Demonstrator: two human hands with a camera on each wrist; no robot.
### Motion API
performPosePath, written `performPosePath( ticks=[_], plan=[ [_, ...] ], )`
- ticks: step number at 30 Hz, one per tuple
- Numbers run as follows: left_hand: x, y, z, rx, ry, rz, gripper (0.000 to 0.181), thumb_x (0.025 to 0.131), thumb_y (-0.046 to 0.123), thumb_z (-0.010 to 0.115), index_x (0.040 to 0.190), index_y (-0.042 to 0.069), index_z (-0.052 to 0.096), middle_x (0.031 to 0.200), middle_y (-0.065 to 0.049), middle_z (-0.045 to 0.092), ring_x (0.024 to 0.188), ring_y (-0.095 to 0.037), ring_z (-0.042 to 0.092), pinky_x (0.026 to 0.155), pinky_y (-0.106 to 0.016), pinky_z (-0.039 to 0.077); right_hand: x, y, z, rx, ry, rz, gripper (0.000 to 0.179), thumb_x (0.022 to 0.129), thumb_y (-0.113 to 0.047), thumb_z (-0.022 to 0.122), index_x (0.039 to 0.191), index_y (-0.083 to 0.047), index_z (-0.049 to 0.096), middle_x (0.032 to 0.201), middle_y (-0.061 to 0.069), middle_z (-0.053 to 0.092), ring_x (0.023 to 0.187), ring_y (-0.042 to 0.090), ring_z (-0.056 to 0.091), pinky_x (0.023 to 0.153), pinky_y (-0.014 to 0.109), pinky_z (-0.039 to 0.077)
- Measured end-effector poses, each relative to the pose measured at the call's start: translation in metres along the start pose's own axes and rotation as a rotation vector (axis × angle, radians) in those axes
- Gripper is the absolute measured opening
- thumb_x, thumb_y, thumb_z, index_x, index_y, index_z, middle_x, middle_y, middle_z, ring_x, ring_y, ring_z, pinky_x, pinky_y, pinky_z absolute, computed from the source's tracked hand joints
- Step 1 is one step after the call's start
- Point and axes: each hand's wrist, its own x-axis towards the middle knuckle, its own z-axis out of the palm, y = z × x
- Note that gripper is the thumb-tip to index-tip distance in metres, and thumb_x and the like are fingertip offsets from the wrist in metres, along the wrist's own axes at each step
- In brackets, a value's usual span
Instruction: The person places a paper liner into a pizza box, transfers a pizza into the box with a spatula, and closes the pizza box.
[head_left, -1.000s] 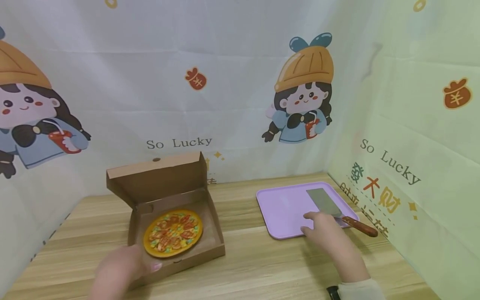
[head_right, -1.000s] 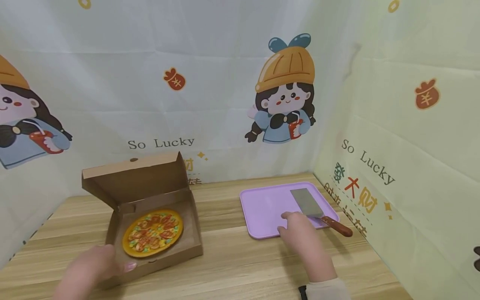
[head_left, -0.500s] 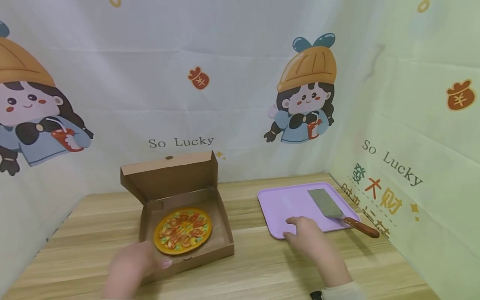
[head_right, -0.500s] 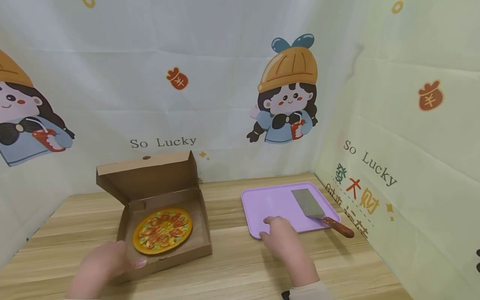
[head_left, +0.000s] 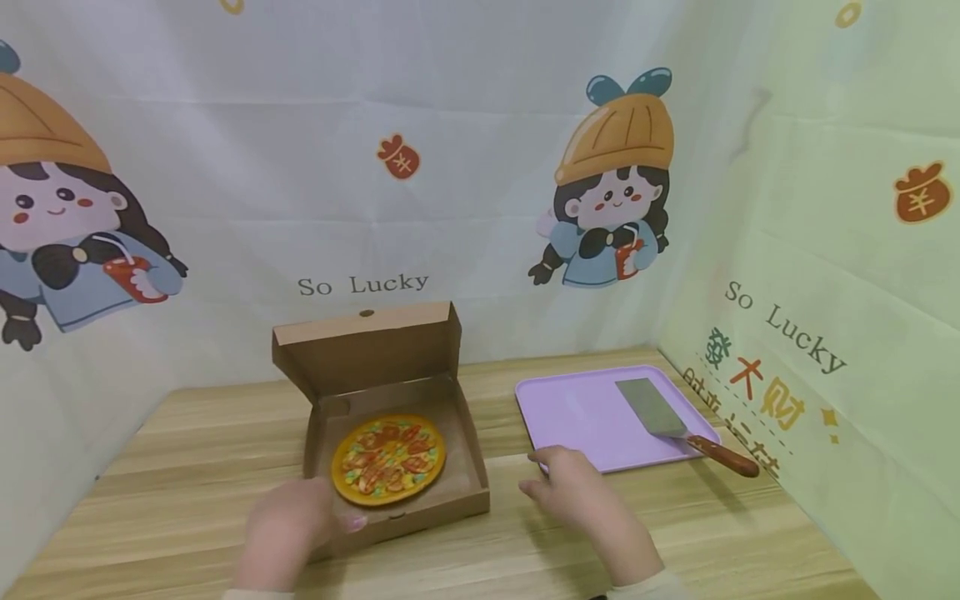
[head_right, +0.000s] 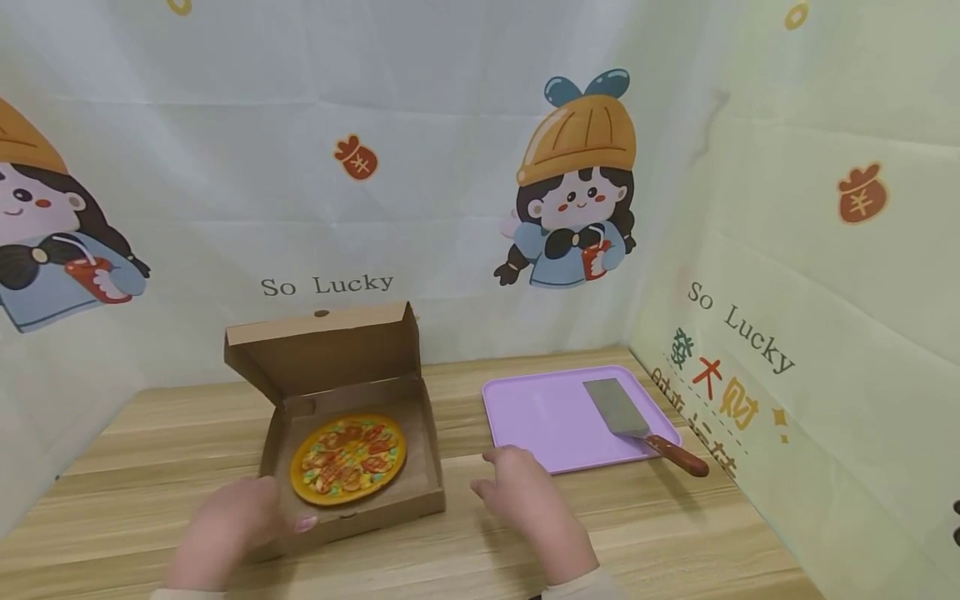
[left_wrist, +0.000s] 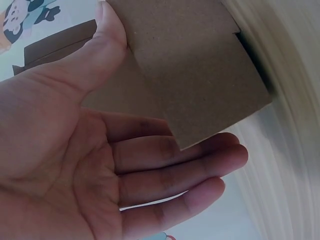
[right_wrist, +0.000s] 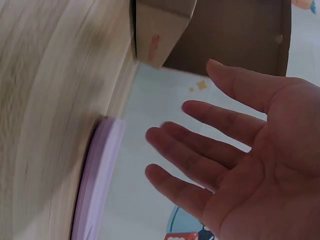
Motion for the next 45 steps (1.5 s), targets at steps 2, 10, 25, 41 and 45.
performPosePath(
  ticks=[2, 10, 25, 41, 45],
  plan=[
    [0.000, 0.004, 0.001, 0.002, 0.012, 0.010, 0.067, 0.082, 0.057, 0.085, 0.104, -0.006, 0.074, 0.106, -0.031, 0.076, 0.097, -0.049, 0.073, 0.084, -0.062, 0.061, 0.002, -0.005, 0.004, 0.000, -0.003, -0.025, 0.042, 0.095, -0.016, 0.079, 0.127, 0.010, 0.070, 0.134, 0.030, 0.069, 0.130, 0.049, 0.065, 0.114, 0.061, 0.051],
    [0.002, 0.020, 0.006, 0.014, 0.046, 0.041, 0.060, 0.081, 0.055, 0.086, 0.095, -0.002, 0.076, 0.100, -0.024, 0.077, 0.092, -0.043, 0.074, 0.083, -0.059, 0.062, 0.006, -0.016, 0.014, -0.082, -0.122, -0.025, 0.054, 0.101, -0.029, 0.073, 0.134, 0.013, 0.065, 0.152, 0.036, 0.054, 0.141, 0.055, 0.055, 0.121, 0.063, 0.043],
    [0.008, 0.046, 0.008, 0.031, 0.033, 0.021, 0.068, 0.077, 0.060, 0.086, 0.102, -0.002, 0.076, 0.105, -0.029, 0.075, 0.094, -0.045, 0.073, 0.079, -0.059, 0.063, 0.005, -0.014, 0.014, -0.175, -0.073, -0.020, 0.031, 0.098, -0.029, 0.078, 0.084, -0.002, 0.069, 0.077, 0.010, 0.069, 0.068, 0.019, 0.060, 0.069, 0.043, 0.058],
    [0.008, 0.050, 0.007, 0.022, 0.032, 0.016, 0.069, 0.077, 0.059, 0.086, 0.104, -0.004, 0.075, 0.104, -0.029, 0.076, 0.092, -0.046, 0.073, 0.077, -0.058, 0.063, 0.014, -0.014, 0.012, -0.358, -0.115, -0.056, 0.032, 0.093, -0.032, 0.082, 0.084, -0.002, 0.074, 0.081, 0.013, 0.074, 0.068, 0.021, 0.066, 0.068, 0.043, 0.061],
    [0.010, 0.052, 0.007, 0.026, 0.039, 0.024, 0.068, 0.077, 0.056, 0.087, 0.103, -0.005, 0.075, 0.102, -0.027, 0.076, 0.092, -0.044, 0.074, 0.079, -0.058, 0.063, 0.014, -0.019, 0.009, -0.427, -0.138, -0.049, 0.030, 0.094, -0.032, 0.080, 0.083, -0.005, 0.073, 0.084, 0.011, 0.076, 0.069, 0.020, 0.065, 0.066, 0.044, 0.061]
  ],
)
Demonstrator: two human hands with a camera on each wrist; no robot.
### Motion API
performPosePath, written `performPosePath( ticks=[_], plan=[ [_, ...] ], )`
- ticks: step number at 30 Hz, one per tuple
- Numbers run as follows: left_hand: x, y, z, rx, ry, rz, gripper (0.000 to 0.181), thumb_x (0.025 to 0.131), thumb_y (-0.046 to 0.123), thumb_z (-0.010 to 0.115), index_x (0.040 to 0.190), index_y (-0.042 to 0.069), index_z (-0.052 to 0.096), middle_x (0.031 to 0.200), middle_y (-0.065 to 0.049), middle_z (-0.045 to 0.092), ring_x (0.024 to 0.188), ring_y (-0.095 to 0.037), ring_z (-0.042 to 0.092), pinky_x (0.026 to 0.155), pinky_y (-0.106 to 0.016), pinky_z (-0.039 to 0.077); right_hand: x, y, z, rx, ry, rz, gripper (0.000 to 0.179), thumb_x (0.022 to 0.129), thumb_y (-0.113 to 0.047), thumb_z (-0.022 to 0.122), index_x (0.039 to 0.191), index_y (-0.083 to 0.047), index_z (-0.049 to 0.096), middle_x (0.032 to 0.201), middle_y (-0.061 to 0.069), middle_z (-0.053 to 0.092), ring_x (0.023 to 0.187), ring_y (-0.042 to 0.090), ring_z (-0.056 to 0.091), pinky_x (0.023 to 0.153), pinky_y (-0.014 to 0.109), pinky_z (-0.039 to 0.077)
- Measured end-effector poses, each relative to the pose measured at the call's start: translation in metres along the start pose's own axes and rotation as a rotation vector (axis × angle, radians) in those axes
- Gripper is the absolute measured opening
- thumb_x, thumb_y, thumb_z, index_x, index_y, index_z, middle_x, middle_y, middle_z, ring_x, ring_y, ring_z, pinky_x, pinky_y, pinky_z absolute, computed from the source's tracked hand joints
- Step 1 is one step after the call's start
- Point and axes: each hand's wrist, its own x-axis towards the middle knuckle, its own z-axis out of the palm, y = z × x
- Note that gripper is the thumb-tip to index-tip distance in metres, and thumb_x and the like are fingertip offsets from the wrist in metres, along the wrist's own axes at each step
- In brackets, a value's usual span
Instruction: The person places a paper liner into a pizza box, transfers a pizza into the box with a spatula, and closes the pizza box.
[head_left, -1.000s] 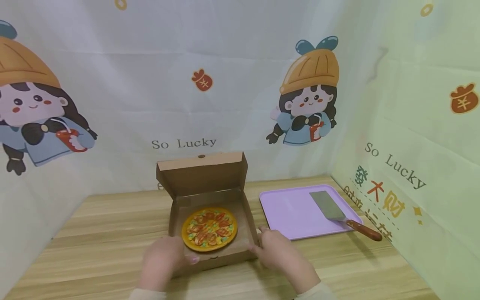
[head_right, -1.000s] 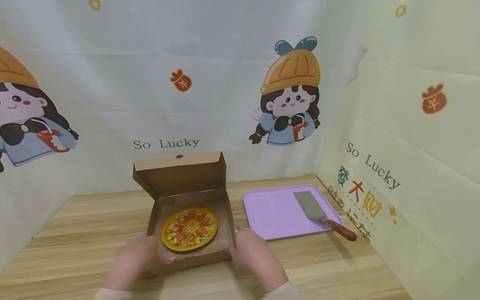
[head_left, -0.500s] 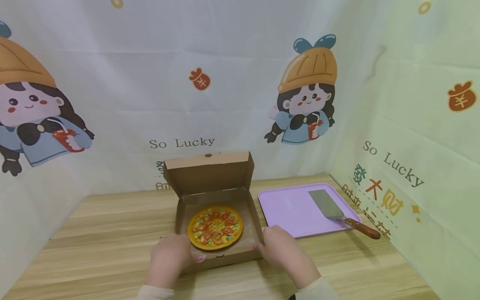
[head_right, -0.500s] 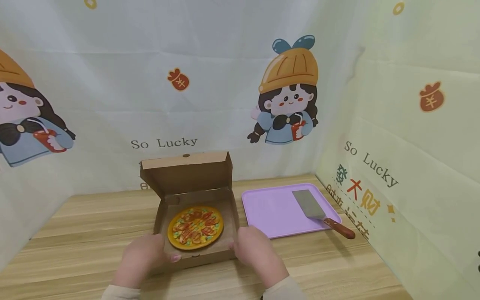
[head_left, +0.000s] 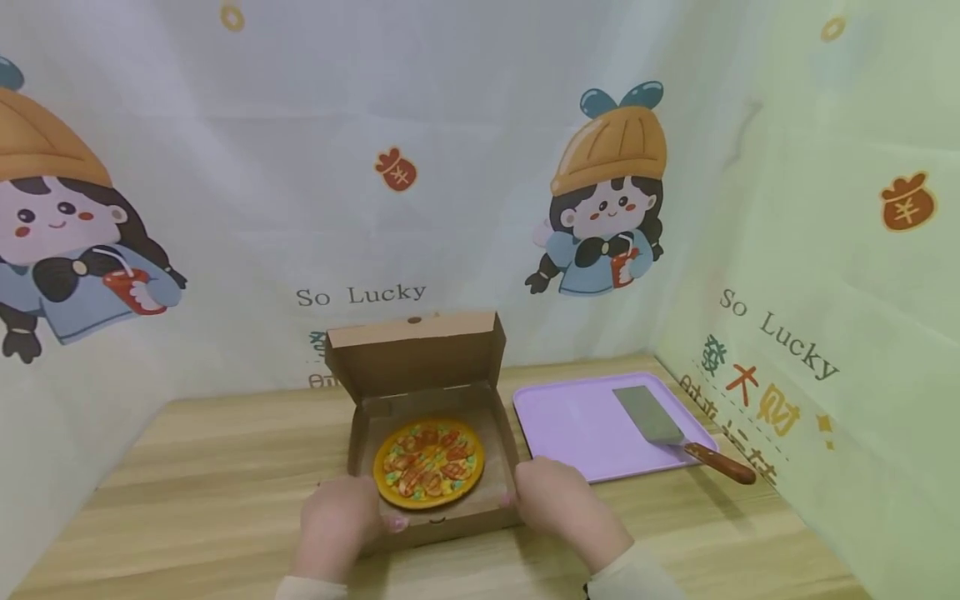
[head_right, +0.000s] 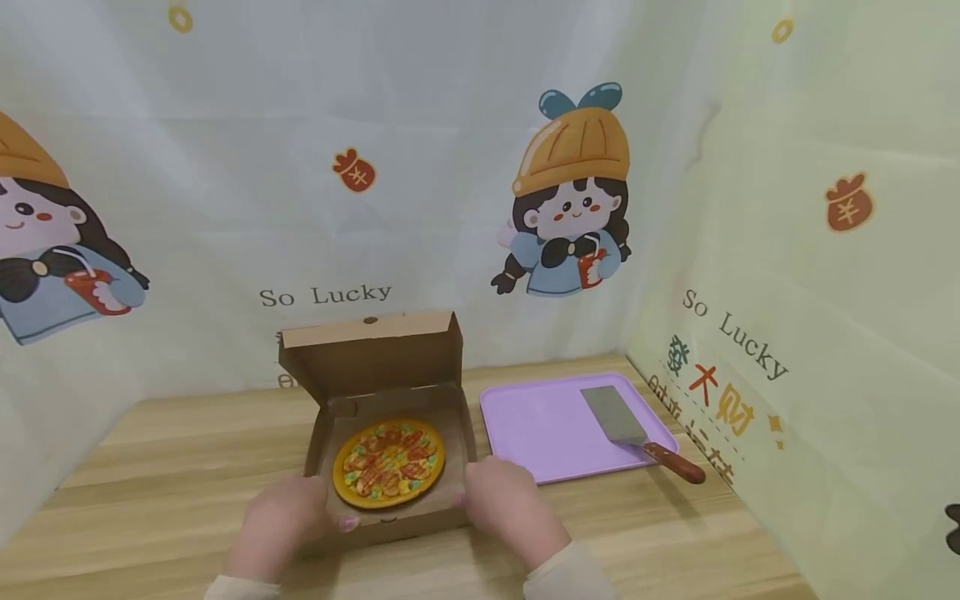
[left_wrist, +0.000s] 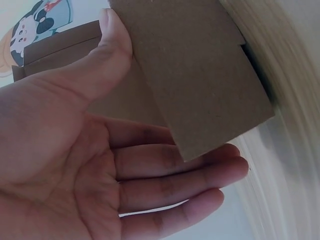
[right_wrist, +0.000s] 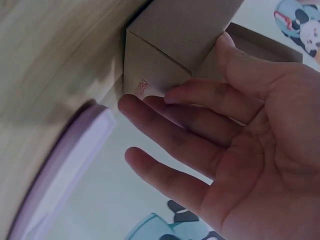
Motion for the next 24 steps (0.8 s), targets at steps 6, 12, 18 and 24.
performPosePath(
  ticks=[6, 12, 18, 24],
  plan=[
    [-0.0017, -0.0019, 0.0010, 0.023, 0.011, 0.002, 0.066, 0.077, 0.056, 0.087, 0.102, -0.004, 0.075, 0.103, -0.026, 0.076, 0.091, -0.043, 0.074, 0.077, -0.057, 0.064, -0.0006, -0.0064, 0.0009, -0.120, 0.011, -0.017, 0.030, 0.096, -0.035, 0.079, 0.082, -0.009, 0.075, 0.088, 0.010, 0.078, 0.078, 0.027, 0.074, 0.069, 0.049, 0.064],
    [-0.0030, -0.0011, -0.0009, 0.041, -0.011, -0.005, 0.067, 0.077, 0.057, 0.086, 0.104, -0.003, 0.076, 0.105, -0.025, 0.077, 0.093, -0.044, 0.074, 0.078, -0.058, 0.064, -0.0008, -0.0080, 0.0016, -0.178, 0.015, -0.037, 0.030, 0.096, -0.037, 0.078, 0.085, -0.009, 0.077, 0.092, 0.011, 0.079, 0.083, 0.031, 0.077, 0.068, 0.051, 0.064],
    [-0.0028, 0.0029, -0.0014, 0.074, 0.003, 0.008, 0.064, 0.078, 0.059, 0.084, 0.099, -0.001, 0.076, 0.101, -0.022, 0.077, 0.089, -0.040, 0.074, 0.075, -0.056, 0.064, -0.0015, -0.0055, 0.0012, -0.179, 0.010, -0.025, 0.035, 0.095, -0.040, 0.078, 0.078, -0.011, 0.073, 0.089, 0.009, 0.078, 0.083, 0.030, 0.076, 0.070, 0.051, 0.064],
    [-0.0025, 0.0060, -0.0002, 0.092, -0.017, -0.002, 0.066, 0.079, 0.061, 0.082, 0.101, -0.002, 0.077, 0.098, -0.021, 0.076, 0.087, -0.038, 0.074, 0.073, -0.052, 0.065, -0.0025, -0.0025, 0.0003, -0.179, 0.017, -0.021, 0.039, 0.093, -0.046, 0.079, 0.082, -0.009, 0.074, 0.090, 0.012, 0.078, 0.085, 0.032, 0.077, 0.069, 0.053, 0.063]
  ],
)
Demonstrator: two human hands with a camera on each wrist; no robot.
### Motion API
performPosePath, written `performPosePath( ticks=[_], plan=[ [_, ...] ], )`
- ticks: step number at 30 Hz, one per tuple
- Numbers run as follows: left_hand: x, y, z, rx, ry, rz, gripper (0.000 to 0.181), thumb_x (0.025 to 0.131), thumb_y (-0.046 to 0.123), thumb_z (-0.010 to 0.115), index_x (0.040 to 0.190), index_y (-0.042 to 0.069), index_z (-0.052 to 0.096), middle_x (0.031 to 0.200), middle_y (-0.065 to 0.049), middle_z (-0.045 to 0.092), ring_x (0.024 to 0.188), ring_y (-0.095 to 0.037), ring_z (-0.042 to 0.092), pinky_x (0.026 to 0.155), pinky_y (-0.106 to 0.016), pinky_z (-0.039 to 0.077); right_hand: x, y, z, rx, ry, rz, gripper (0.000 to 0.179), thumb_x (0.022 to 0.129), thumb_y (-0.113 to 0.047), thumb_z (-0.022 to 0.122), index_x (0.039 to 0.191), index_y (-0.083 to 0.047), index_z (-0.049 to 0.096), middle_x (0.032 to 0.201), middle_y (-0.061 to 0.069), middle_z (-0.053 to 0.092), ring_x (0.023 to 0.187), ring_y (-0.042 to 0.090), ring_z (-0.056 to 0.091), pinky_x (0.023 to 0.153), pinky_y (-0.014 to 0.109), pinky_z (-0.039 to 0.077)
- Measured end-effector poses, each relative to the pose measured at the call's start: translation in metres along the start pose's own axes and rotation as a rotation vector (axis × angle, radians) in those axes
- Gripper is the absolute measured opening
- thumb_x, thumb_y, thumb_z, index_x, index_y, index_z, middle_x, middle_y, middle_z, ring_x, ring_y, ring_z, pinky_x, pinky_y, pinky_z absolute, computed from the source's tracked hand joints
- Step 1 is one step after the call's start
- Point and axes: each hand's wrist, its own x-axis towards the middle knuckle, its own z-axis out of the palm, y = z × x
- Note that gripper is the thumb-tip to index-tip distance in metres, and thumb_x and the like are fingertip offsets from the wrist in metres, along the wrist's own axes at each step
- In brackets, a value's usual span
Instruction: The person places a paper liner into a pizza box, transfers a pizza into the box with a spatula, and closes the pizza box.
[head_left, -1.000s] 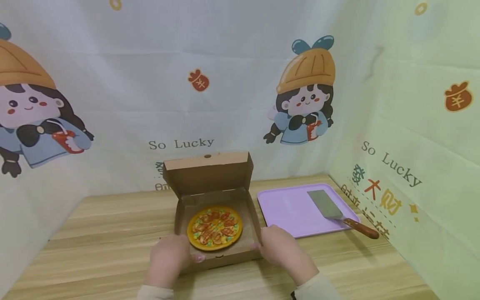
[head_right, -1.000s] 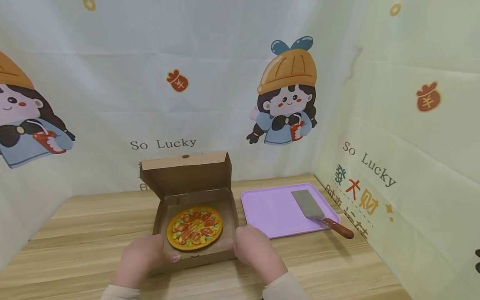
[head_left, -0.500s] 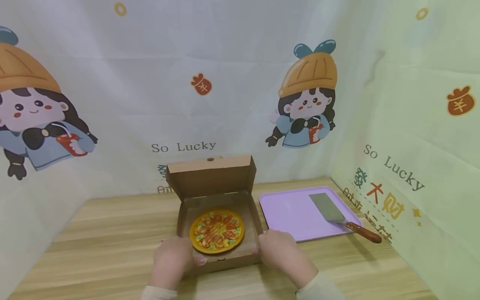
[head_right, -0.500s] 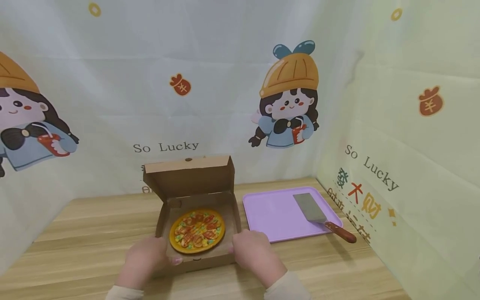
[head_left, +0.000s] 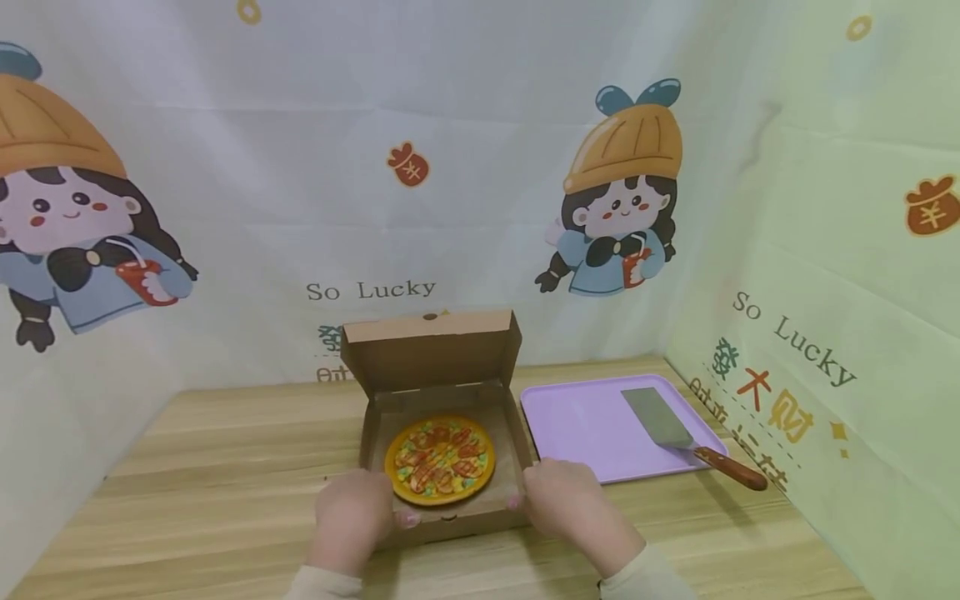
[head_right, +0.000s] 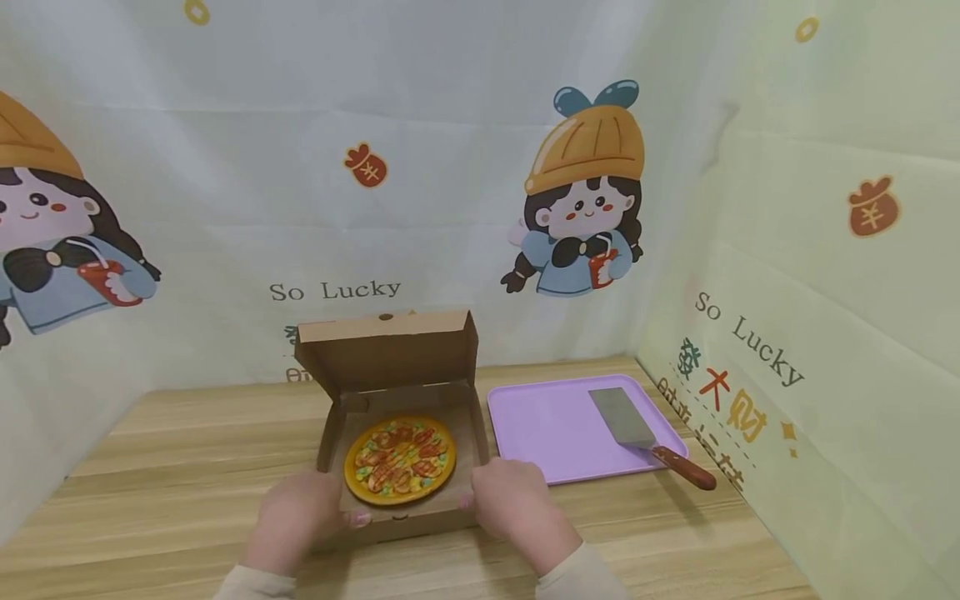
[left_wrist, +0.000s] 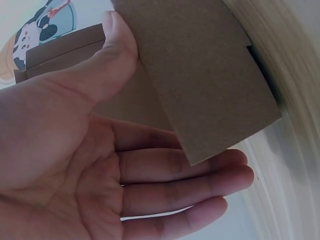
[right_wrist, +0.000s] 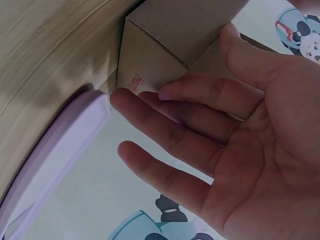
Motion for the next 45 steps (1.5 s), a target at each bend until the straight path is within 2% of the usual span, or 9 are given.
performPosePath(
  ticks=[8, 13, 17, 20, 24, 32, 36, 39, 45],
  plan=[
    [0.008, -0.005, 0.004, -0.088, 0.002, 0.018, 0.076, 0.077, 0.066, 0.083, 0.110, -0.002, 0.076, 0.111, -0.027, 0.076, 0.099, -0.046, 0.073, 0.082, -0.061, 0.063, 0.002, 0.004, -0.006, -0.018, -0.006, -0.029, 0.037, 0.093, -0.045, 0.080, 0.080, -0.011, 0.072, 0.089, 0.011, 0.078, 0.083, 0.031, 0.076, 0.069, 0.051, 0.063],
    [0.017, -0.023, -0.002, -0.206, -0.031, 0.083, 0.071, 0.082, 0.063, 0.083, 0.113, 0.000, 0.075, 0.113, -0.024, 0.077, 0.103, -0.042, 0.074, 0.090, -0.061, 0.060, 0.014, 0.008, -0.020, 0.007, -0.160, -0.042, 0.042, 0.094, -0.051, 0.077, 0.079, -0.012, 0.071, 0.090, 0.009, 0.077, 0.083, 0.025, 0.074, 0.080, 0.051, 0.064],
    [0.019, -0.045, -0.018, -0.317, -0.091, 0.143, 0.071, 0.096, 0.055, 0.073, 0.120, -0.012, 0.067, 0.117, -0.032, 0.073, 0.104, -0.045, 0.073, 0.094, -0.062, 0.059, 0.021, 0.018, -0.036, 0.182, -0.257, -0.050, 0.042, 0.098, -0.049, 0.074, 0.078, -0.012, 0.068, 0.081, 0.008, 0.072, 0.075, 0.022, 0.067, 0.081, 0.047, 0.062],
    [0.027, -0.058, -0.038, -0.409, -0.039, 0.165, 0.077, 0.104, 0.045, 0.064, 0.137, -0.023, 0.051, 0.136, -0.046, 0.058, 0.123, -0.060, 0.062, 0.105, -0.068, 0.053, 0.031, 0.030, -0.053, 0.351, -0.178, -0.053, 0.044, 0.103, -0.041, 0.070, 0.111, 0.003, 0.073, 0.109, 0.020, 0.078, 0.102, 0.032, 0.075, 0.097, 0.050, 0.061],
    [0.044, -0.068, -0.067, -0.454, 0.128, 0.136, 0.077, 0.106, 0.032, 0.058, 0.150, -0.026, 0.032, 0.152, -0.049, 0.042, 0.141, -0.065, 0.045, 0.115, -0.071, 0.044, 0.055, 0.040, -0.080, 0.504, 0.004, 0.026, 0.068, 0.107, -0.034, 0.060, 0.157, 0.010, 0.042, 0.159, 0.029, 0.051, 0.148, 0.042, 0.053, 0.122, 0.056, 0.045],
    [0.068, -0.060, -0.107, -0.497, 0.238, 0.086, 0.077, 0.102, 0.018, 0.054, 0.158, -0.020, 0.020, 0.154, -0.047, 0.041, 0.141, -0.063, 0.046, 0.113, -0.069, 0.047, 0.093, 0.032, -0.109, 0.508, 0.181, 0.159, 0.063, 0.105, -0.020, 0.057, 0.158, 0.010, 0.040, 0.161, 0.025, 0.050, 0.144, 0.039, 0.056, 0.118, 0.050, 0.050],
    [0.076, -0.050, -0.109, -0.530, 0.264, 0.068, 0.079, 0.097, 0.005, 0.046, 0.163, -0.014, 0.007, 0.148, -0.049, 0.046, 0.114, -0.055, 0.064, 0.089, -0.058, 0.059, 0.106, 0.025, -0.106, 0.520, 0.191, 0.153, 0.061, 0.103, -0.011, 0.054, 0.159, 0.007, 0.039, 0.159, 0.025, 0.054, 0.127, 0.037, 0.064, 0.105, 0.048, 0.055],
    [0.080, -0.042, -0.107, -0.542, 0.289, 0.039, 0.078, 0.096, -0.001, 0.042, 0.166, -0.008, 0.009, 0.141, -0.047, 0.054, 0.092, -0.043, 0.066, 0.069, -0.046, 0.055, 0.112, 0.020, -0.103, 0.506, 0.225, 0.136, 0.058, 0.100, -0.005, 0.051, 0.157, 0.007, 0.044, 0.150, 0.028, 0.060, 0.124, 0.038, 0.068, 0.103, 0.050, 0.057],
    [0.082, -0.038, -0.107, -0.499, 0.356, 0.014, 0.070, 0.095, -0.004, 0.041, 0.164, -0.005, 0.025, 0.147, -0.042, 0.053, 0.105, -0.046, 0.067, 0.073, -0.046, 0.056, 0.116, 0.019, -0.099, 0.487, 0.267, 0.146, 0.057, 0.098, 0.001, 0.049, 0.154, 0.006, 0.048, 0.144, 0.029, 0.064, 0.121, 0.037, 0.068, 0.102, 0.050, 0.058]
  ],
)
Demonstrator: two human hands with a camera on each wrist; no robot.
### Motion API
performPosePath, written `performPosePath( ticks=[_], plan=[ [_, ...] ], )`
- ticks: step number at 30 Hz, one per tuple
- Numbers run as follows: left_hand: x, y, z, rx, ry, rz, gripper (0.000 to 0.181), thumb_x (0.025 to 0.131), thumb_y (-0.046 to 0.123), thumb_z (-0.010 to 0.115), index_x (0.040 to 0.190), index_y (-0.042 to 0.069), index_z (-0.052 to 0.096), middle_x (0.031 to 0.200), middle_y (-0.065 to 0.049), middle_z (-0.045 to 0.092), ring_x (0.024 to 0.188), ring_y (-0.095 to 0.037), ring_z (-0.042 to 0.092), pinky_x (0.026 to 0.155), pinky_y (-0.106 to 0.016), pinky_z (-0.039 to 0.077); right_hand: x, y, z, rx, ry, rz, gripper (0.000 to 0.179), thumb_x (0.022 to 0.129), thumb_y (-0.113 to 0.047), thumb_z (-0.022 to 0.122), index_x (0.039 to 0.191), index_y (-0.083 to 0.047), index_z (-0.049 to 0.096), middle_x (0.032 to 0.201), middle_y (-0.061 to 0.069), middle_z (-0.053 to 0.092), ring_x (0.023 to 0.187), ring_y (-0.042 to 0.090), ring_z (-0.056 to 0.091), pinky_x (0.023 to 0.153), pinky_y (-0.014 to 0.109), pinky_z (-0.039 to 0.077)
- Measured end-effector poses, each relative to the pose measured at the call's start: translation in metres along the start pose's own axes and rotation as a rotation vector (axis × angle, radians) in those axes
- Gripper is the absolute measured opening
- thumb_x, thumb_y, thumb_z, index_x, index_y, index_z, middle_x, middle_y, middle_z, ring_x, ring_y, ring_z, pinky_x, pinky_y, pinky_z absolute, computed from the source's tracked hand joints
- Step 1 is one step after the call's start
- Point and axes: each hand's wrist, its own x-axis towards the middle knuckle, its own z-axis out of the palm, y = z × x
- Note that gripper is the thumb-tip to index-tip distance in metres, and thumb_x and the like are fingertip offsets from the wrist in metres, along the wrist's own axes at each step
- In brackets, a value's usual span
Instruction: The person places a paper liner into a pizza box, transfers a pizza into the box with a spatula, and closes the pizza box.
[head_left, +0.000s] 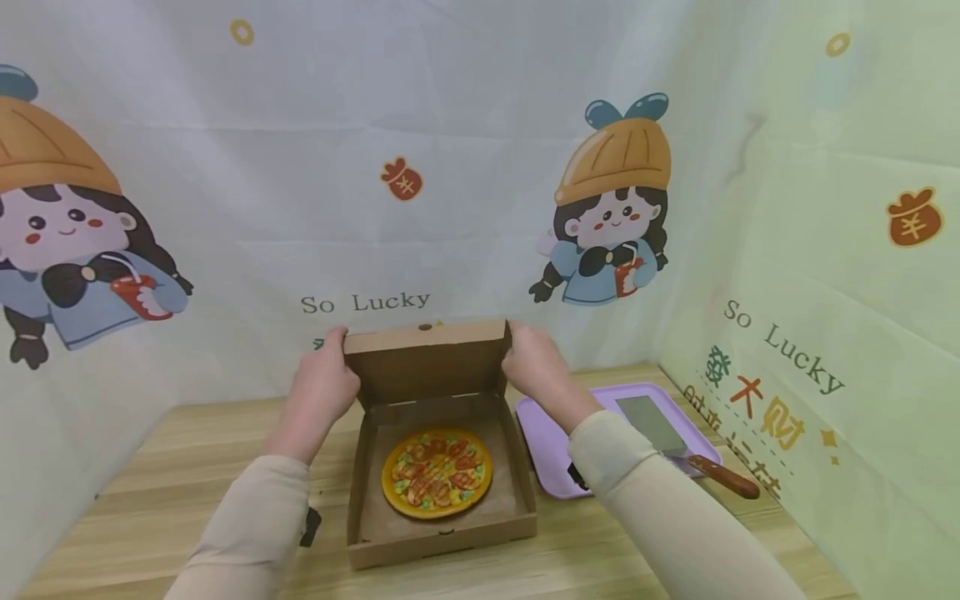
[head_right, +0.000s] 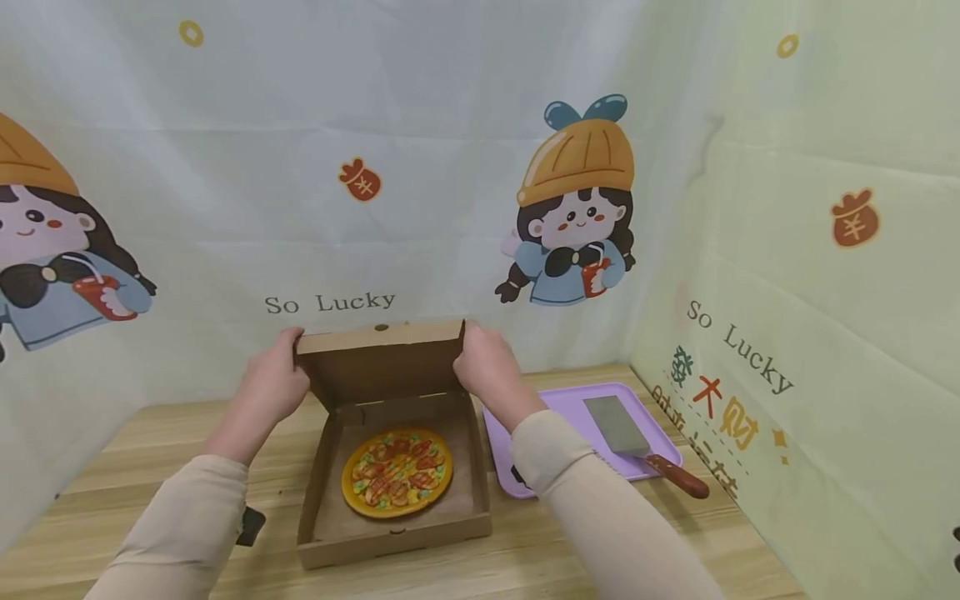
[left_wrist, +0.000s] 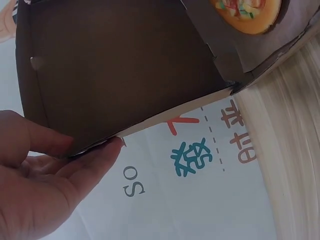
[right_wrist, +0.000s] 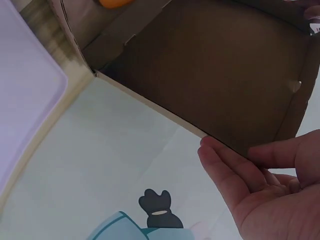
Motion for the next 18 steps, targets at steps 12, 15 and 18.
performPosePath(
  ticks=[12, 15, 18],
  plan=[
    [-0.005, 0.008, -0.009, 0.038, 0.046, 0.006, 0.069, 0.093, -0.005, 0.048, 0.160, -0.004, 0.036, 0.146, -0.040, 0.055, 0.121, -0.054, 0.065, 0.085, -0.054, 0.058, -0.006, 0.000, -0.009, -0.016, 0.001, -0.007, 0.057, 0.100, -0.001, 0.048, 0.157, 0.005, 0.046, 0.151, 0.027, 0.060, 0.104, 0.034, 0.065, 0.088, 0.043, 0.056],
    [-0.010, 0.009, -0.010, 0.043, 0.048, 0.016, 0.068, 0.093, -0.005, 0.048, 0.160, -0.005, 0.036, 0.145, -0.040, 0.056, 0.117, -0.053, 0.067, 0.082, -0.053, 0.059, -0.013, 0.000, -0.010, -0.010, 0.002, -0.017, 0.055, 0.101, -0.002, 0.048, 0.156, 0.006, 0.046, 0.152, 0.027, 0.059, 0.109, 0.034, 0.066, 0.091, 0.043, 0.057],
    [-0.016, 0.009, -0.008, 0.052, 0.051, 0.027, 0.068, 0.092, -0.006, 0.047, 0.159, -0.006, 0.037, 0.146, -0.040, 0.056, 0.122, -0.054, 0.065, 0.086, -0.056, 0.059, -0.022, 0.001, -0.010, -0.010, 0.018, -0.038, 0.053, 0.100, -0.002, 0.049, 0.153, 0.008, 0.049, 0.150, 0.028, 0.061, 0.121, 0.036, 0.068, 0.100, 0.048, 0.059]
  ],
)
